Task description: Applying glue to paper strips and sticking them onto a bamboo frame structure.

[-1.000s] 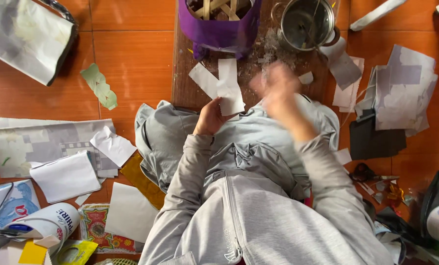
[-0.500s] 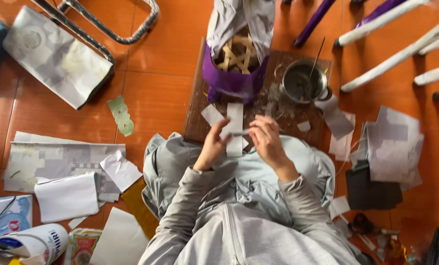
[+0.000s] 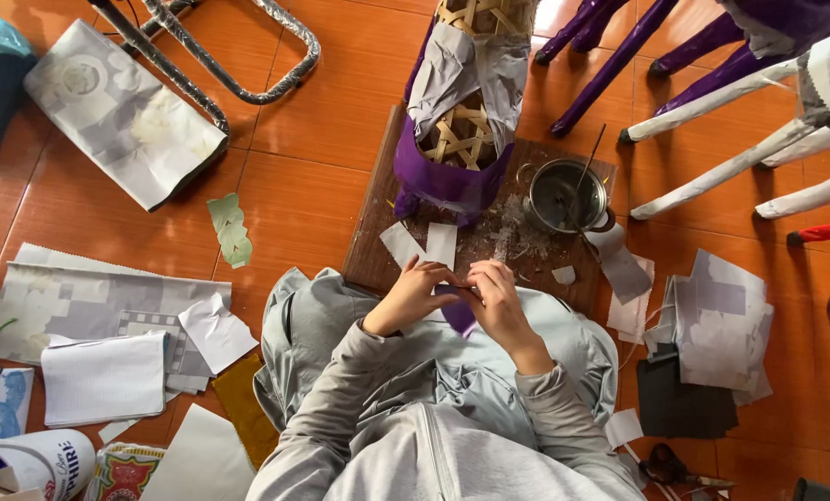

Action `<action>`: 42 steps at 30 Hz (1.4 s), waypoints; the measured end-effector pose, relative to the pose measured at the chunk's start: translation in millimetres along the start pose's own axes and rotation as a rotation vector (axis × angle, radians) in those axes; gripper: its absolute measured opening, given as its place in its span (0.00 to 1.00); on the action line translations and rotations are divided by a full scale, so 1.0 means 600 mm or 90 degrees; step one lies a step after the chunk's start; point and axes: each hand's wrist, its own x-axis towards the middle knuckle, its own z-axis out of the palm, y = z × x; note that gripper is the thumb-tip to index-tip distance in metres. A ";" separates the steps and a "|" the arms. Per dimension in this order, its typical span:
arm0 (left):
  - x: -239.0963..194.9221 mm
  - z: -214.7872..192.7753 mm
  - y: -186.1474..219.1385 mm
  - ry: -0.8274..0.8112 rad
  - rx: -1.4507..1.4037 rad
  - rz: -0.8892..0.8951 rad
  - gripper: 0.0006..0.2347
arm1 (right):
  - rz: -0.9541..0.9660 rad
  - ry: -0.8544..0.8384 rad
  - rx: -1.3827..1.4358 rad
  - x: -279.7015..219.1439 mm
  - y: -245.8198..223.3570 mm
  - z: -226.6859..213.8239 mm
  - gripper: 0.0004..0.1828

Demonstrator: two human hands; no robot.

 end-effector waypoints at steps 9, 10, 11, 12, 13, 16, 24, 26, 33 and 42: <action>-0.001 0.021 -0.029 0.081 0.108 0.038 0.06 | 0.040 -0.026 0.049 -0.003 -0.001 -0.003 0.12; -0.001 0.020 -0.028 0.082 0.109 0.039 0.06 | 0.038 -0.025 0.048 -0.008 0.005 0.002 0.12; -0.001 0.020 -0.027 0.079 0.111 0.024 0.05 | 0.057 -0.012 0.042 -0.013 0.011 0.008 0.12; -0.003 0.021 -0.026 0.074 0.113 0.008 0.04 | 0.077 0.001 0.036 -0.021 0.016 0.013 0.12; -0.004 0.020 -0.023 0.073 0.113 0.008 0.04 | 0.077 0.001 0.036 -0.017 0.012 0.009 0.12; 0.000 0.004 -0.010 0.071 0.105 0.005 0.05 | 0.108 0.015 0.173 0.006 -0.004 -0.009 0.21; 0.012 -0.117 0.017 0.346 -0.341 0.048 0.09 | 0.480 -0.157 0.239 -0.004 0.100 0.000 0.07; 0.027 -0.147 0.003 0.376 -0.435 0.060 0.08 | 0.373 -0.069 0.333 0.042 0.095 -0.042 0.08; 0.096 -0.199 -0.012 0.545 -0.589 0.061 0.04 | 0.249 0.232 0.475 0.168 0.053 -0.093 0.14; 0.231 -0.196 -0.104 0.696 -0.299 -0.038 0.14 | 0.216 0.320 0.316 0.188 0.112 -0.017 0.19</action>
